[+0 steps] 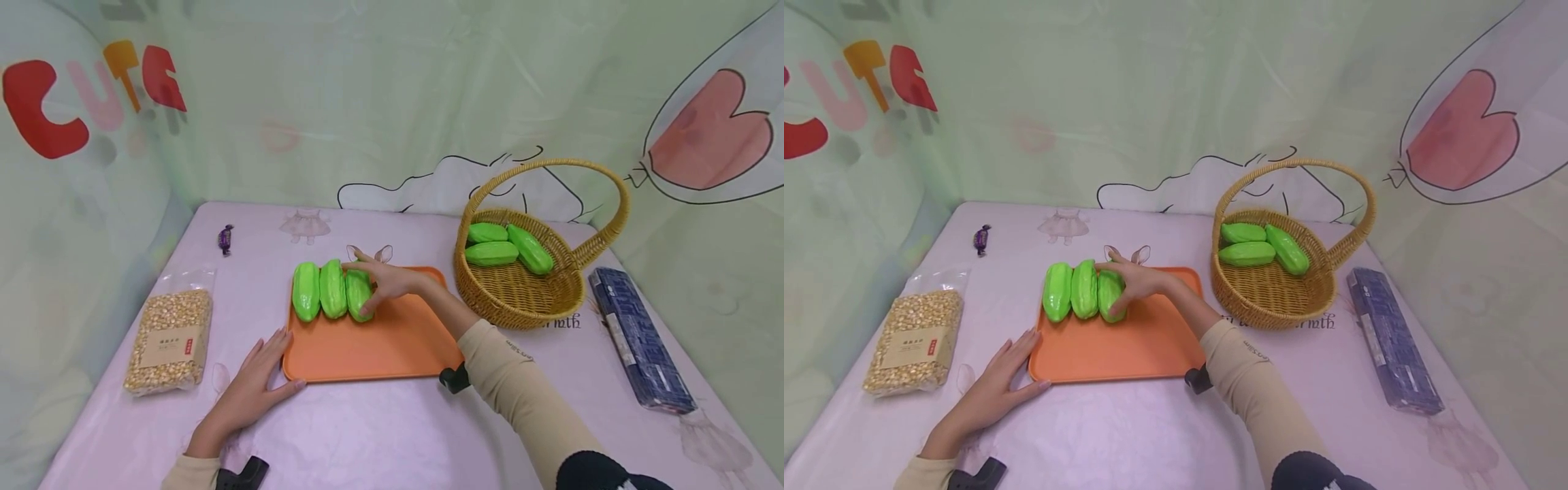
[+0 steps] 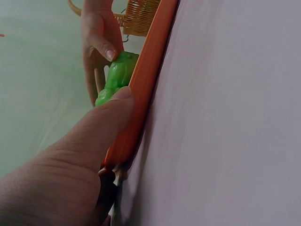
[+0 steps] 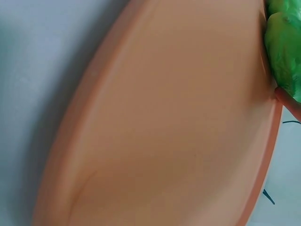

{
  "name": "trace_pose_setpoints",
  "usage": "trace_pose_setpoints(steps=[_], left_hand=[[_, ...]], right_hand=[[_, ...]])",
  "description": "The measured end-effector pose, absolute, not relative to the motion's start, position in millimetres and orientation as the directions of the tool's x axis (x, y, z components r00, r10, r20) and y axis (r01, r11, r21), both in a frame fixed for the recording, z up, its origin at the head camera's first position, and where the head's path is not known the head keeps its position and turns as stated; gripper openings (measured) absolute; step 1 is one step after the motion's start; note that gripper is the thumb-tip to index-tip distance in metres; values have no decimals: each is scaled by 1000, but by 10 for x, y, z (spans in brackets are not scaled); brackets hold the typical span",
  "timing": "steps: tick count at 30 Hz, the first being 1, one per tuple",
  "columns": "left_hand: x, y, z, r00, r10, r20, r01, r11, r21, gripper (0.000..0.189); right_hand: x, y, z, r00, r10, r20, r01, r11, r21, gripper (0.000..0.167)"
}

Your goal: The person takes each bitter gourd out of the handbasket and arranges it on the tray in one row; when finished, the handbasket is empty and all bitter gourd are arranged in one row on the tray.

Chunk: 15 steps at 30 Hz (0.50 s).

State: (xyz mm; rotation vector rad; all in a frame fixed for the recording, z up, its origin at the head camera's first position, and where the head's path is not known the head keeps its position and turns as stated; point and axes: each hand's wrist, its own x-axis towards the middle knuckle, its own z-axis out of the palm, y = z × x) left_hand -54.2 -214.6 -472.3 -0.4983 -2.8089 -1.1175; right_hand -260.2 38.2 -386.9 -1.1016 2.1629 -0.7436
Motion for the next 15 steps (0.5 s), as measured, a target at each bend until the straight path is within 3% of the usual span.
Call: trace_pose_setpoints(steps=[11, 15], left_hand=[[-537, -2146, -4708, -945, 271, 182, 322, 678, 661, 83], [-538, -2147, -4705, -946, 271, 176, 318, 680, 661, 83]], right_hand=[[-2598, 410, -3842, -472, -850, -236, -525, 485, -700, 87], [-2578, 515, -3786, -497, -833, -243, -495, 502, -709, 82]])
